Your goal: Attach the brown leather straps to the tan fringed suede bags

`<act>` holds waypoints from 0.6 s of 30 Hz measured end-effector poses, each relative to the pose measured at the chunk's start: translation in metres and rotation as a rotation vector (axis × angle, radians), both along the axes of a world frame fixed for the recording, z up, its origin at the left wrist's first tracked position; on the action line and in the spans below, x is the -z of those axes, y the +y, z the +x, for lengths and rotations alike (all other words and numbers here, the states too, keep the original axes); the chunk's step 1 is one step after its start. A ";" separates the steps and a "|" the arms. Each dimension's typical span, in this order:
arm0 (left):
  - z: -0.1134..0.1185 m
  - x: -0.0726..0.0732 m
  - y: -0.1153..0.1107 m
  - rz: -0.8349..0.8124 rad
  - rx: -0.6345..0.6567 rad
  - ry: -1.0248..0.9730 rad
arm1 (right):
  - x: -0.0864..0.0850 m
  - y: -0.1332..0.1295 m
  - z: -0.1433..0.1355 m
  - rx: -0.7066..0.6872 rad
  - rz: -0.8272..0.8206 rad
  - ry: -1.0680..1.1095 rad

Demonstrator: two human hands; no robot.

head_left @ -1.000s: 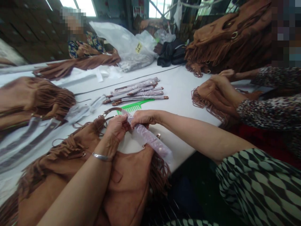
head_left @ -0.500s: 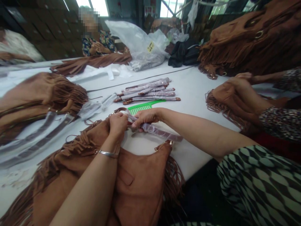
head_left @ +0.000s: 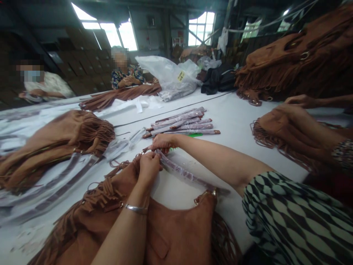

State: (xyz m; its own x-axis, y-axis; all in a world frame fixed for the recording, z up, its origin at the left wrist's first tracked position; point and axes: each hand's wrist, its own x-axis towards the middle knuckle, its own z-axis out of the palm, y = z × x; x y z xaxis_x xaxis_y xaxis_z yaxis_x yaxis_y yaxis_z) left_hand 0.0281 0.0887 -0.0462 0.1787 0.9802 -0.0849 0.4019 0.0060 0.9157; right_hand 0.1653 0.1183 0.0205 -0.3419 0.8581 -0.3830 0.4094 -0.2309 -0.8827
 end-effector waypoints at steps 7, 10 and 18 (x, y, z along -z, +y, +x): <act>0.002 0.004 0.010 0.064 -0.138 -0.066 | 0.000 0.000 -0.006 0.009 0.091 -0.217; 0.007 0.001 0.007 0.027 -0.063 -0.134 | 0.005 -0.003 -0.004 0.008 0.122 -0.348; 0.019 -0.006 0.006 -0.052 -0.021 -0.150 | -0.054 -0.031 -0.001 0.106 0.677 -0.442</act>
State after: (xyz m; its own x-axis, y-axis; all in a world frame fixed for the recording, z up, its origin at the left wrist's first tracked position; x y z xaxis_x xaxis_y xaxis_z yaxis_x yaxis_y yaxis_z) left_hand 0.0471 0.0952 -0.0404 0.1730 0.9789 -0.1090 0.2596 0.0614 0.9638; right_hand 0.1647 0.0870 0.0749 -0.1844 0.9713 0.1500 0.7586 0.2377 -0.6066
